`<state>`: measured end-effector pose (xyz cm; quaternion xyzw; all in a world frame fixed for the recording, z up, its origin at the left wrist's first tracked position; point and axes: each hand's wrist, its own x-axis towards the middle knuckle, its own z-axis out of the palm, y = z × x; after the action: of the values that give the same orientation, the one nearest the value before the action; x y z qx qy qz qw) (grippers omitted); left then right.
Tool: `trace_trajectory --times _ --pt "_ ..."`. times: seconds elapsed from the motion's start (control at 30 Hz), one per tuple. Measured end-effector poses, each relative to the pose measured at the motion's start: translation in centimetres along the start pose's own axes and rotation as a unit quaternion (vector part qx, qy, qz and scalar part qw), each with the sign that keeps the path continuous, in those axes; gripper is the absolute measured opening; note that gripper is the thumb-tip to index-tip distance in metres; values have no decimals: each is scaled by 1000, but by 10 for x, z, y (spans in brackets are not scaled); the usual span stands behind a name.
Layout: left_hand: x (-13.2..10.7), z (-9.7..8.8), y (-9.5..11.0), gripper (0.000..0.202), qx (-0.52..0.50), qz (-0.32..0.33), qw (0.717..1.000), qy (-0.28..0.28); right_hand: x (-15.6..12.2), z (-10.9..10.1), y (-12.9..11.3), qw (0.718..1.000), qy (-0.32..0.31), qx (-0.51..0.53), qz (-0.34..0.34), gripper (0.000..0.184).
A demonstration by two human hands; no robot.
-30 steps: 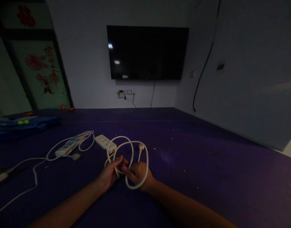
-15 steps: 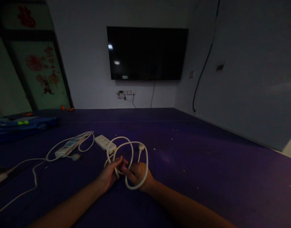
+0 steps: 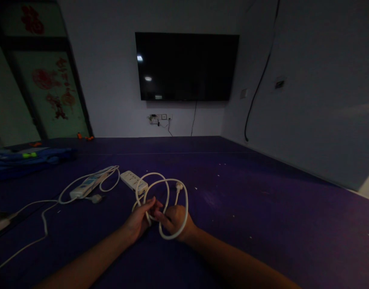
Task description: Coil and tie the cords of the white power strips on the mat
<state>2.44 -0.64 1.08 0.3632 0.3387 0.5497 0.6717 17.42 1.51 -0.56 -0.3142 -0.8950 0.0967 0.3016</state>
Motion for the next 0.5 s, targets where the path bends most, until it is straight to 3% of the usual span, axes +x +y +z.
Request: trace_trajectory --times 0.5 --pt "-2 2 1 29 -3 4 1000 4 0 1 1 1000 0 -15 10 60"
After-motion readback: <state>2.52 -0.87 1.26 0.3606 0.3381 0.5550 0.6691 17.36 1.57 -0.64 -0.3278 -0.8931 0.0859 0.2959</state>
